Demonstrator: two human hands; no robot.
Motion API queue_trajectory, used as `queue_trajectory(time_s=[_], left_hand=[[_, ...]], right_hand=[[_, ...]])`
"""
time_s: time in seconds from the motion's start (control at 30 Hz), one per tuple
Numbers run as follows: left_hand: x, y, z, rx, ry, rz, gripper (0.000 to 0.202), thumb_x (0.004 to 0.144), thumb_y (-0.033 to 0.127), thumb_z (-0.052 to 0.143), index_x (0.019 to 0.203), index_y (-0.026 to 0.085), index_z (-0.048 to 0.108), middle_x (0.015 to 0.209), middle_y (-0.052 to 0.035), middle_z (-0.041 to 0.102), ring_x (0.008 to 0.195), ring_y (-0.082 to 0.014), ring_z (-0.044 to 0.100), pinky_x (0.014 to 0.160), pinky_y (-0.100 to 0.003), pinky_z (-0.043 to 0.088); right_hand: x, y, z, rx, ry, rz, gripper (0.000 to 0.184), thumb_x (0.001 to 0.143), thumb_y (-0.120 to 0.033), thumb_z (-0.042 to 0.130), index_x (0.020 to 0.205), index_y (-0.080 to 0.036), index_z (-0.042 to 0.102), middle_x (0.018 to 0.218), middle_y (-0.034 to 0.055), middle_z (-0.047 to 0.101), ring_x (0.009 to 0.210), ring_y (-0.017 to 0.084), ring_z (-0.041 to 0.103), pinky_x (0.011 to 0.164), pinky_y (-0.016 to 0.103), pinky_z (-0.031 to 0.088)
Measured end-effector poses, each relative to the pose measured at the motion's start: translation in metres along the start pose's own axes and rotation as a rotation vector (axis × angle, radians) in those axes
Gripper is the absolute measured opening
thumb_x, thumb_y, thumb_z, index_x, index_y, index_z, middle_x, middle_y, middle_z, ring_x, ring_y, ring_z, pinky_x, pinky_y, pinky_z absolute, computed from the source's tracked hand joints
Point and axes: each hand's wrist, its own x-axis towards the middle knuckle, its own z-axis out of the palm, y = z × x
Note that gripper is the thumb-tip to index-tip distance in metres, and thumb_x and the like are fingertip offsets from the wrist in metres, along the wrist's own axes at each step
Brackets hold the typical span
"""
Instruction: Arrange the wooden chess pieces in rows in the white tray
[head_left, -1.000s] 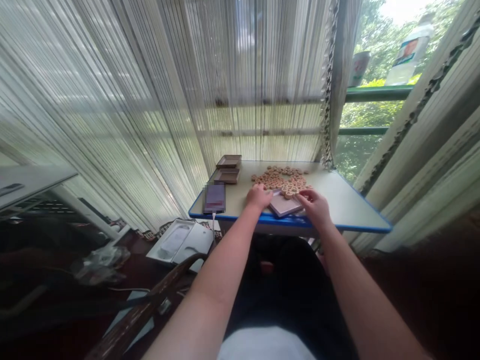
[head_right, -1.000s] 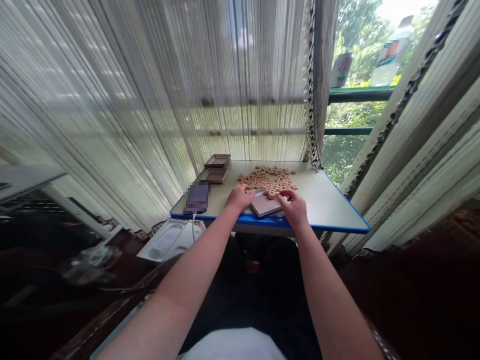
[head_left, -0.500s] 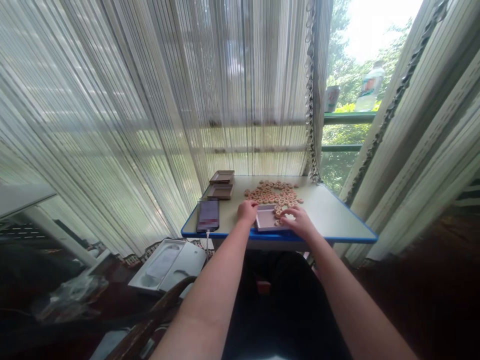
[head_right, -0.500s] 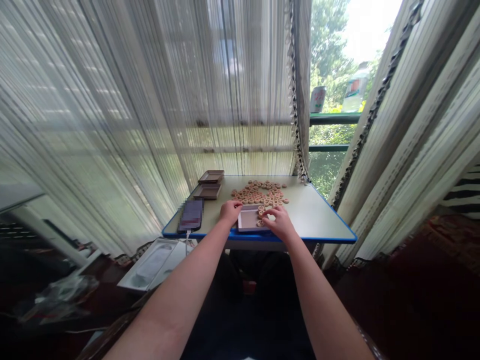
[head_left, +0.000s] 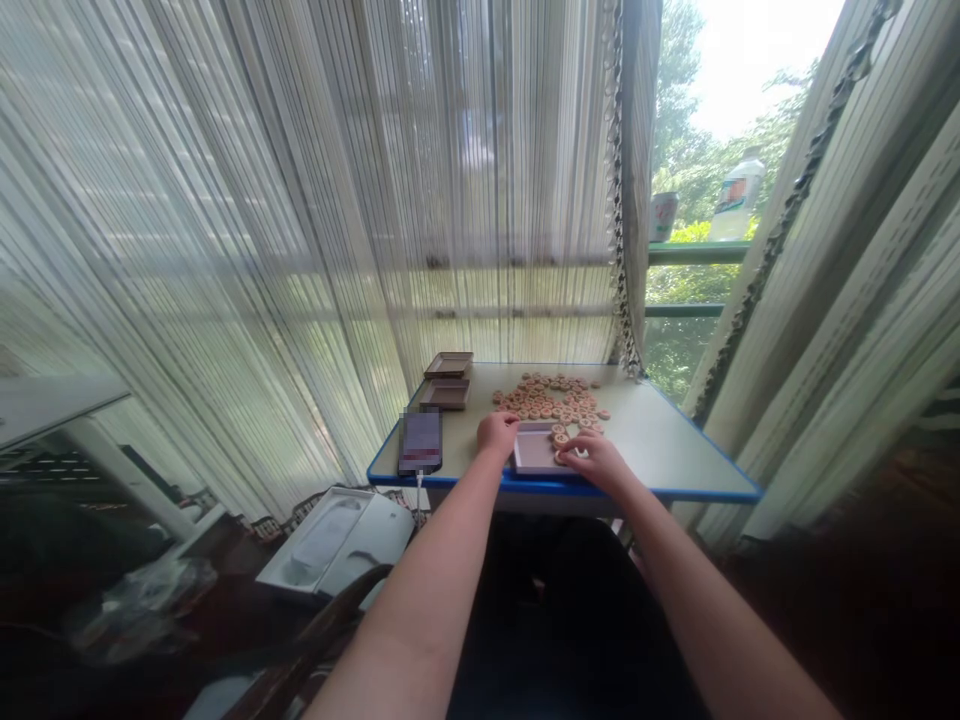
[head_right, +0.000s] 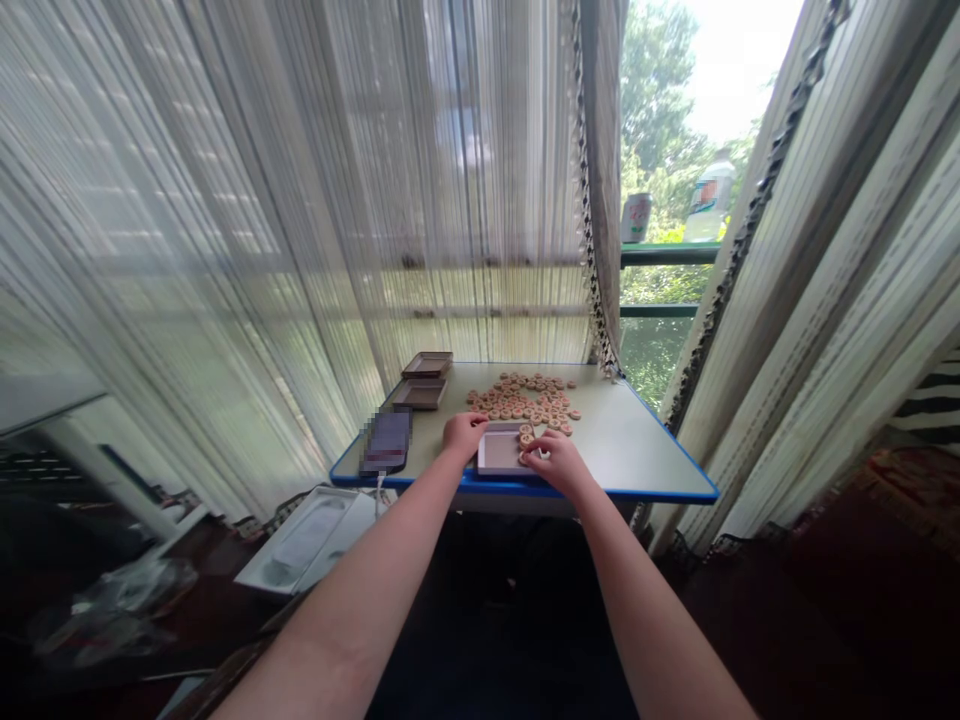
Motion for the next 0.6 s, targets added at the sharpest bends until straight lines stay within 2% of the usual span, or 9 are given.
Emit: queue_trajectory(time_s=[0.23, 0.6], left_hand=[[-0.0004, -0.0008, 0.0003, -0.001, -0.002, 0.01, 0.017, 0.076, 0.023, 0.059, 0.088, 0.02, 0.071, 0.095, -0.0038, 0.07, 0.089, -0.0167, 0.063, 0.081, -0.024, 0.047], [-0.0035, 0.0003, -0.0017, -0.041, -0.004, -0.006, 0.015, 0.076, 0.02, 0.06, 0.086, 0.019, 0.071, 0.093, -0.004, 0.07, 0.086, -0.0167, 0.064, 0.08, -0.025, 0.047]], right_hand=[[0.0023, 0.001, -0.0018, 0.02, -0.039, 0.076, 0.019, 0.07, -0.026, 0.053, 0.074, -0.021, 0.071, 0.07, 0.0018, 0.053, 0.068, 0.015, 0.051, 0.068, 0.027, 0.042], [0.0016, -0.0008, -0.0025, 0.019, -0.115, 0.069, 0.023, 0.071, -0.037, 0.055, 0.077, -0.021, 0.071, 0.07, 0.0026, 0.056, 0.068, 0.016, 0.053, 0.065, 0.027, 0.042]])
